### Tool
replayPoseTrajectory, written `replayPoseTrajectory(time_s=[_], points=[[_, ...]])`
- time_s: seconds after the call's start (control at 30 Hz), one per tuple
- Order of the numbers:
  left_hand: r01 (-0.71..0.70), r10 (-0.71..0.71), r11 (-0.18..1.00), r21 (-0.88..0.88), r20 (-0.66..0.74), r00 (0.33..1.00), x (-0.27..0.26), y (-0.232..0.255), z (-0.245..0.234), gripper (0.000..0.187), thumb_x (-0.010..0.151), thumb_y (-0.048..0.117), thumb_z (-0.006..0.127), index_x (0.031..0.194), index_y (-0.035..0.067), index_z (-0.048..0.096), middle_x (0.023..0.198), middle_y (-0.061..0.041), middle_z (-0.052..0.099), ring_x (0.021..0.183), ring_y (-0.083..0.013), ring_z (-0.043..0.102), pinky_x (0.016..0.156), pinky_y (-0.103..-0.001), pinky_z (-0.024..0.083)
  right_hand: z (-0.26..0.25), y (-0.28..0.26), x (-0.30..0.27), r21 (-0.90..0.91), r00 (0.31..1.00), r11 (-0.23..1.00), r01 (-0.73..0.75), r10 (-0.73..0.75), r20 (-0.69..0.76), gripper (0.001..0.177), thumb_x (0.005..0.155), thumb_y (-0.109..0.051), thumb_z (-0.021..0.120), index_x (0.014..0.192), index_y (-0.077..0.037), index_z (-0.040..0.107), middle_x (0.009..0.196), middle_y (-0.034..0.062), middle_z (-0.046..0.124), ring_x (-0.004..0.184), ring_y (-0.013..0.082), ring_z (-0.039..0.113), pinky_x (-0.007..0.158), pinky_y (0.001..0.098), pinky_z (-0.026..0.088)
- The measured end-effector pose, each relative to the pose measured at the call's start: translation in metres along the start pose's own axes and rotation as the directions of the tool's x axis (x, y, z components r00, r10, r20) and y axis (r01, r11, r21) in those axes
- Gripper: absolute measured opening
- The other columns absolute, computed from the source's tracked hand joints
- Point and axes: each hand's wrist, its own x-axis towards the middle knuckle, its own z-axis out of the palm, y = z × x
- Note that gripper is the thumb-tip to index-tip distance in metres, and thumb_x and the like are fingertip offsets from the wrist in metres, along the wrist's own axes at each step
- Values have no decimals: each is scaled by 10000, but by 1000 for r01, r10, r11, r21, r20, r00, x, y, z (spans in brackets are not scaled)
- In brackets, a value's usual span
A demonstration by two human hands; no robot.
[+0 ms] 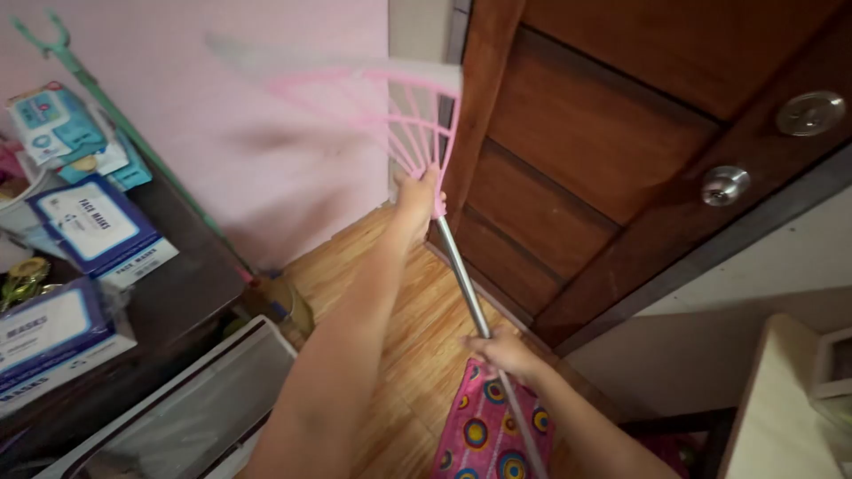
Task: The person is sweeping the floor using a long-handled pink wiper.
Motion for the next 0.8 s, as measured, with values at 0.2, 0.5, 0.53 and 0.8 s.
replayPoseTrajectory(time_s=[0.2, 0.5, 0.53, 0.8], points=[[377, -432, 882, 283, 164, 887, -49, -114, -19, 387, 958, 277, 655, 1224, 121, 420, 890, -102, 615, 745, -264, 652, 658, -493, 594, 0, -22, 5, -29, 962, 997, 68, -73, -265, 268, 816, -237, 785, 947, -13, 718, 526, 54, 501, 361, 155, 409, 352, 346, 320], [145, -147, 988, 52, 27, 989, 20, -199, -30, 104, 1016, 78, 578, 1065, 0, 531, 839, -151, 641, 580, -277, 661, 527, -443, 604, 0, -30, -58, -223, 965, 975, 4, -63, -256, 272, 846, -214, 743, 1023, -10, 707, 561, 70, 646, 435, 148, 591, 435, 316, 468], [155, -157, 986, 52, 36, 987, 9, -182, -31, 104, 1016, 78, 578, 1065, 0, 531, 839, -151, 641, 580, -277, 661, 527, -443, 604, 0, -24, -64, -217, 963, 976, -7, -52, -265, 272, 846, -214, 743, 1023, -10, 707, 561, 70, 646, 435, 148, 591, 435, 316, 468], [533, -561, 827, 180, 188, 806, -65, -203, -20, 391, 838, -33, 645, 1192, 60, 506, 978, -153, 629, 639, -249, 689, 542, -505, 627, 0, -20, -59, -229, 972, 973, -28, -27, -233, 249, 892, -190, 713, 967, 48, 719, 566, 75, 611, 417, 150, 542, 384, 321, 437]])
